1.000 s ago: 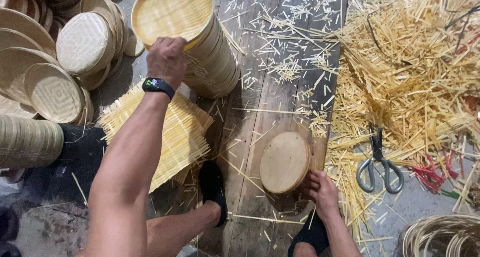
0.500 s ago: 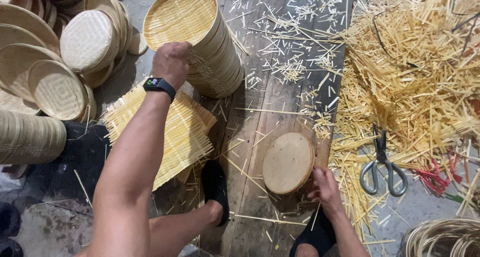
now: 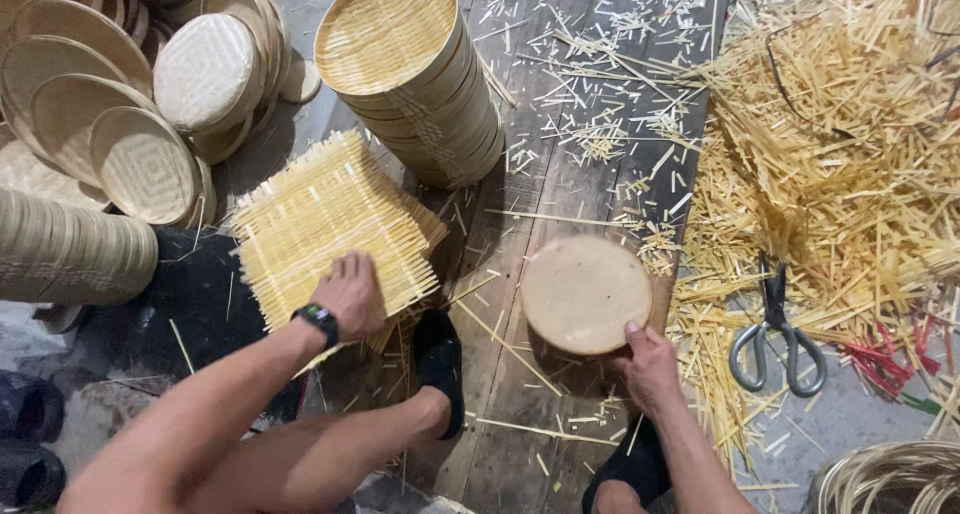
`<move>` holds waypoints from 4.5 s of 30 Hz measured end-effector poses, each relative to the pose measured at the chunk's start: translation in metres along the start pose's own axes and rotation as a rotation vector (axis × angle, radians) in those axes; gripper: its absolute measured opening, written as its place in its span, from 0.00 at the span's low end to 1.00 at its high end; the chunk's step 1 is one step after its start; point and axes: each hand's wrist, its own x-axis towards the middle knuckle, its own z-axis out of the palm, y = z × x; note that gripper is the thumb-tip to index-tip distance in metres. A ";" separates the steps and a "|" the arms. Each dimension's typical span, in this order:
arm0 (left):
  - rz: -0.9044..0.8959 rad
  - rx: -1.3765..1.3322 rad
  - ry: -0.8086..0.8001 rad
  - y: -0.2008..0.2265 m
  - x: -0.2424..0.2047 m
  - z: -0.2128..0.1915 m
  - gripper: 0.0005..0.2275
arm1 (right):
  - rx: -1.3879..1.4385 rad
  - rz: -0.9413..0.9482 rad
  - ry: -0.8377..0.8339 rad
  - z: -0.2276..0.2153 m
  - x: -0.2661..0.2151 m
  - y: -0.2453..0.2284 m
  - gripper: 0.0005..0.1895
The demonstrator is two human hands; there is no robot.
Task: The person assembles a bamboo basket base by placing a circular frame onto woven bamboo strips, trimming the excess strips with shears, and then attaching the base to the bottom of a partially constructed basket.
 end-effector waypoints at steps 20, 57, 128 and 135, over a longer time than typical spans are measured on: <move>1.032 0.087 0.785 0.198 -0.041 -0.018 0.17 | 0.483 -0.171 -0.270 -0.039 -0.014 -0.034 0.28; -0.186 -1.516 0.056 0.159 0.111 0.117 0.13 | -0.298 -0.609 0.531 -0.082 -0.040 -0.020 0.27; 0.410 -1.962 -0.477 0.235 -0.046 -0.065 0.17 | -0.649 -0.249 -0.207 -0.042 -0.131 -0.221 0.32; 0.566 -2.241 -0.410 0.220 -0.035 -0.049 0.16 | -0.776 -0.861 -0.142 -0.016 -0.138 -0.232 0.09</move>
